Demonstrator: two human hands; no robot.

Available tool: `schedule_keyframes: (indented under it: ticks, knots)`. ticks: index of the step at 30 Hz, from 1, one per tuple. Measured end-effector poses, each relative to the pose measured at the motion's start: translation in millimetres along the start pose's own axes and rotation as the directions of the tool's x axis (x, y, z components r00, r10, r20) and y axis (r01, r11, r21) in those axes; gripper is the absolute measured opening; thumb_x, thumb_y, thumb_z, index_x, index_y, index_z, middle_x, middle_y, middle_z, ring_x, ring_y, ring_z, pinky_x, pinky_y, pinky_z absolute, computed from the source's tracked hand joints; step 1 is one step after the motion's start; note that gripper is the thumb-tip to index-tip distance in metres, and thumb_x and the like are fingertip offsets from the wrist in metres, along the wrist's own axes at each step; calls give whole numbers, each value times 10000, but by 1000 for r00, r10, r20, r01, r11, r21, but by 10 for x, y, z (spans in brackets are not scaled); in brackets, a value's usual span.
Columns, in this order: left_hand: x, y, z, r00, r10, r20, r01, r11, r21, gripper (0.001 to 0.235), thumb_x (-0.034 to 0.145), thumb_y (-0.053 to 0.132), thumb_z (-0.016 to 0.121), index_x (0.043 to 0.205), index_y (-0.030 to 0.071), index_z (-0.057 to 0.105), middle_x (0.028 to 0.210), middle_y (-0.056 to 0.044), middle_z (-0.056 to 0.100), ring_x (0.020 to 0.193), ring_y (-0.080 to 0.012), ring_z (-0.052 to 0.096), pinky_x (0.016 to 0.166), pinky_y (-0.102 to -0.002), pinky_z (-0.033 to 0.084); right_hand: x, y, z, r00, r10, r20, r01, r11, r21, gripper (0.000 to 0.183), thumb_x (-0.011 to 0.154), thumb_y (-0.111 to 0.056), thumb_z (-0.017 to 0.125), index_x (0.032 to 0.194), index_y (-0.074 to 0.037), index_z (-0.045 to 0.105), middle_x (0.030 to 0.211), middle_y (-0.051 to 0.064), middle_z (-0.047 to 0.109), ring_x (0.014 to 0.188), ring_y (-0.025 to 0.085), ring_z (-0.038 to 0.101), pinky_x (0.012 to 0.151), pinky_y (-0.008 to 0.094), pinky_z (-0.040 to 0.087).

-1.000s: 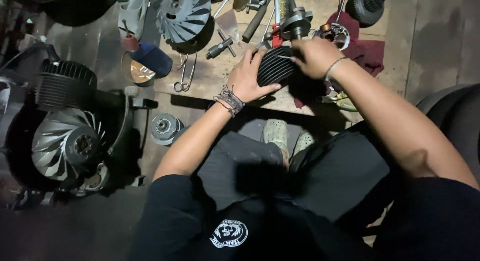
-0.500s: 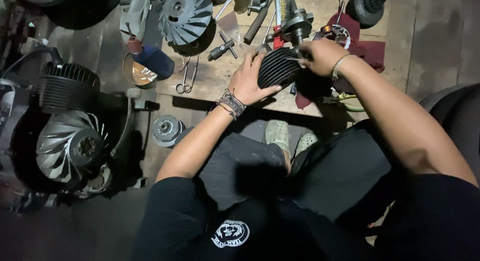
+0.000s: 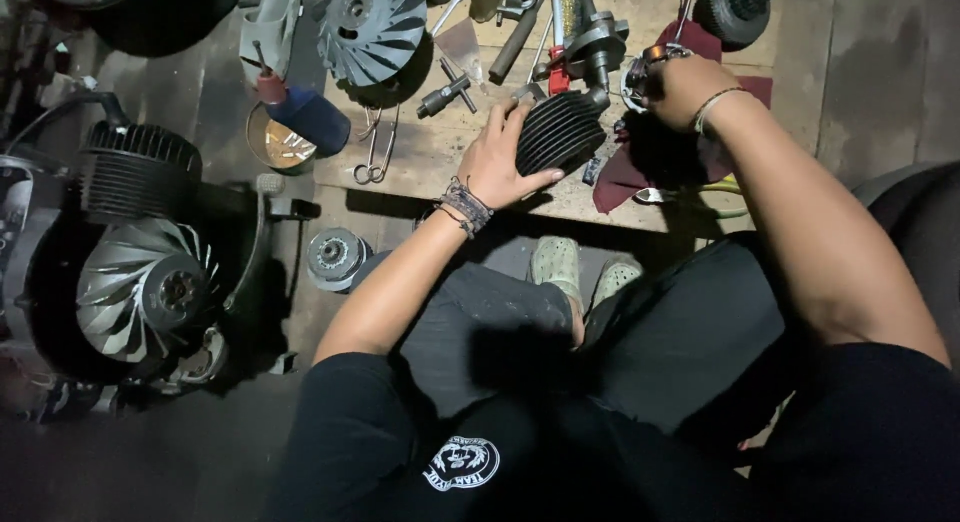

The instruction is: Final inspection and handling of a motorcycle cylinder head and related components on a workbench

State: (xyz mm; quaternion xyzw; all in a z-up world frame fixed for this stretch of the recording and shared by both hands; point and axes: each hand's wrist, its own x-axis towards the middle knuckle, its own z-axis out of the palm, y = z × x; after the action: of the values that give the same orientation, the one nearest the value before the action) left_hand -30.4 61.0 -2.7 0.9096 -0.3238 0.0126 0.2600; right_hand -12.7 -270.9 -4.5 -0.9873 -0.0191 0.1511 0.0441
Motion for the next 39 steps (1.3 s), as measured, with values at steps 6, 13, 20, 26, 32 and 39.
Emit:
schedule_keyframes:
  ticks: [6,13,20,26,32,39]
  knots:
    - [0,-134,87,1000,-4,-7,3,993,-120,1006,753,640,853,1462,93,395,1450,-224,389,1186,-570,605,974,-644,556,-54,-166,-253,996,60,67,-64,996,64,463,904,-273,669,1235,43,741,1178,315,750,1169,473,681,990,553,549]
    - [-79,-1,254,988,-86,-127,67,987,-146,1105,629,665,881,1485,159,400,1490,-204,381,1225,-566,578,1023,-646,524,70,-116,-112,996,55,73,-61,995,84,479,910,-397,666,1234,-54,747,1183,240,770,1175,422,695,993,528,559]
    - [-78,-73,294,983,-122,-139,86,966,-244,1044,697,706,814,1476,141,408,1495,-188,392,1270,-541,557,1083,-612,482,94,-110,-109,997,1,80,-9,994,107,494,917,-405,661,1268,-63,721,1256,231,742,1224,424,668,1034,528,553]
    - [-108,-5,256,965,-178,-192,112,943,-314,974,681,618,848,1427,119,470,1376,-152,508,1226,-468,610,1049,-589,506,238,55,58,997,-4,71,-5,992,127,456,916,-453,658,1244,-149,745,1215,166,773,1226,389,672,1038,511,541]
    - [-56,-57,346,940,-306,-152,237,904,-355,822,723,611,823,1315,113,544,1219,-108,585,1171,-382,649,1007,-549,519,247,-4,-86,997,3,72,-12,992,122,471,914,-448,660,1253,-133,746,1212,174,774,1225,392,673,1044,521,533]
    - [-88,131,168,914,-402,-59,360,868,-341,815,756,643,801,1247,30,583,1205,-235,625,1203,-456,622,1040,-574,486,292,93,114,999,-45,5,45,996,72,486,923,-410,682,1199,-20,768,1141,264,774,1154,463,690,992,568,539]
